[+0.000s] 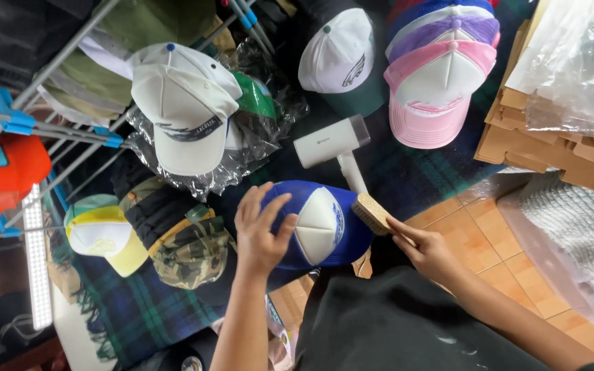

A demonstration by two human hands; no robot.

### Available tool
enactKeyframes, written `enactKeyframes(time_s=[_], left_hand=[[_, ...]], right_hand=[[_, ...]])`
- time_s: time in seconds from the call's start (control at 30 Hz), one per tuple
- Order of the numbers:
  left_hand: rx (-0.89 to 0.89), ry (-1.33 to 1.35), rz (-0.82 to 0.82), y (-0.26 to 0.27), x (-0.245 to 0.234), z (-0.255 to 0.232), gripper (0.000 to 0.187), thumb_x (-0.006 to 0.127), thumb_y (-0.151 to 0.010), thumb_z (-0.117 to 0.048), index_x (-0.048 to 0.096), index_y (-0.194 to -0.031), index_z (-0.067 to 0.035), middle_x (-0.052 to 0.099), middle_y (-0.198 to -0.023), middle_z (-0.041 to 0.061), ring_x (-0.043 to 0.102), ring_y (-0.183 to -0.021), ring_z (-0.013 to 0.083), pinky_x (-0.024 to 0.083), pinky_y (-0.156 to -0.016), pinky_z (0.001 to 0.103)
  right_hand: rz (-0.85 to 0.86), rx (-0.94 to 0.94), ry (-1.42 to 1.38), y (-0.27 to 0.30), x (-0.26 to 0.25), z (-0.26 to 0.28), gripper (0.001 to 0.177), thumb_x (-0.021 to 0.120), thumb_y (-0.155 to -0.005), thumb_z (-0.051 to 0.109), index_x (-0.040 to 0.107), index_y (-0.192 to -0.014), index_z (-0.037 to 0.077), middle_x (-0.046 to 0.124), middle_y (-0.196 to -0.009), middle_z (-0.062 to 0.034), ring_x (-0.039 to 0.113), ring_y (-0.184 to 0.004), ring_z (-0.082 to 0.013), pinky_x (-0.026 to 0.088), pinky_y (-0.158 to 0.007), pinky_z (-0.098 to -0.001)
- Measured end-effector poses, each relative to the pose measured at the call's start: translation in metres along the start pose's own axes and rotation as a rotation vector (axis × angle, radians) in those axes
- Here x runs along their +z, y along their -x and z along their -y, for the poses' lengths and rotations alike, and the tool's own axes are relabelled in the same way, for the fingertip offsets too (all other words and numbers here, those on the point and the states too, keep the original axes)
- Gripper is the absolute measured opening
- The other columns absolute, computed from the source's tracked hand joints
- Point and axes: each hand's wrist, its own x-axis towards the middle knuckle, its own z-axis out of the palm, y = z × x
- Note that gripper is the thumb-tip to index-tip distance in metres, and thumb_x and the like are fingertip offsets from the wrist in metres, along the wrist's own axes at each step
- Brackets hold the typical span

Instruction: Cleaning and shaping various trucker hats using a brush and a handheld steamer on a wooden mold.

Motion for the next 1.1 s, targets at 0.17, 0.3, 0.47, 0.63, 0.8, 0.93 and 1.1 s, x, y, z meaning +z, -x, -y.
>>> enactKeyframes(time_s=[0.17,0.3,0.47,0.63,0.8,0.93,1.1], left_hand=[[-0.017,-0.227,0.217,0.014,0.015,0.006,0.051,0.053,-0.099,-0.057,0.064,-0.142,-0.031,0.053,-0.153,0.007,0.044,-0.143,0.039,0.036,-0.109,0.063],[-0.043,-0.22,0.339,0.006,0.007,0.002,0.057,0.047,-0.098,-0.057,0.057,-0.147,-0.03,0.048,-0.157,0.01,0.039,-0.146,0.0411,0.034,-0.11,0.069],[-0.025,-0.306,0.235,0.019,0.008,0.009,0.061,0.049,-0.095,-0.062,0.057,-0.148,-0.032,0.049,-0.157,0.008,0.046,-0.142,0.0423,0.042,-0.105,0.066],[0.01,-0.261,0.258,0.02,0.0,0.009,0.061,0.05,-0.097,-0.059,0.057,-0.148,-0.027,0.05,-0.155,0.013,0.045,-0.141,0.0468,0.041,-0.103,0.07],[0.031,-0.314,0.28,0.018,0.004,0.012,0.062,0.046,-0.097,-0.06,0.056,-0.149,-0.028,0.05,-0.154,0.014,0.045,-0.142,0.0464,0.043,-0.103,0.068],[0.078,-0.324,0.255,0.019,0.006,0.013,0.061,0.041,-0.1,-0.058,0.056,-0.149,-0.025,0.049,-0.155,0.015,0.046,-0.141,0.0448,0.044,-0.102,0.062],[0.093,-0.397,0.236,0.025,0.008,0.018,0.062,0.043,-0.1,-0.059,0.055,-0.151,-0.027,0.05,-0.154,0.015,0.047,-0.14,0.0455,0.046,-0.101,0.063]], right_hand=[[0.034,-0.15,0.229,-0.059,0.05,0.078,0.037,0.061,-0.098,0.035,0.067,-0.134,0.036,0.077,-0.097,-0.0161,0.069,-0.094,-0.0445,0.057,-0.079,-0.0575],[0.015,0.08,0.481,-0.088,0.081,0.113,0.039,0.053,-0.1,0.047,0.058,-0.139,0.053,0.077,-0.093,-0.0224,0.072,-0.097,-0.0441,0.057,-0.091,-0.0511],[-0.358,0.066,0.122,0.02,0.107,0.042,0.044,0.063,-0.099,0.033,0.059,-0.141,0.045,0.075,-0.116,-0.0079,0.069,-0.106,-0.0352,0.056,-0.088,-0.0518],[-0.385,0.422,0.105,0.2,0.152,-0.047,0.046,0.064,-0.095,0.037,0.063,-0.14,0.045,0.075,-0.125,-0.0045,0.067,-0.118,-0.0312,0.054,-0.103,-0.0488],[-0.495,0.5,-0.074,0.233,0.2,-0.026,0.05,0.066,-0.094,0.026,0.065,-0.143,0.035,0.077,-0.122,-0.0149,0.066,-0.12,-0.037,0.056,-0.1,-0.0513],[-0.554,0.383,-0.319,0.124,0.198,0.054,0.052,0.057,-0.098,0.03,0.06,-0.149,0.026,0.068,-0.091,-0.0106,0.061,-0.085,-0.0214,0.052,-0.076,-0.0366],[-0.672,0.195,-0.376,0.026,0.167,0.091,0.045,0.053,-0.103,0.023,0.056,-0.148,0.022,0.066,-0.13,-0.0275,0.058,-0.126,-0.0452,0.047,-0.108,-0.0542]])
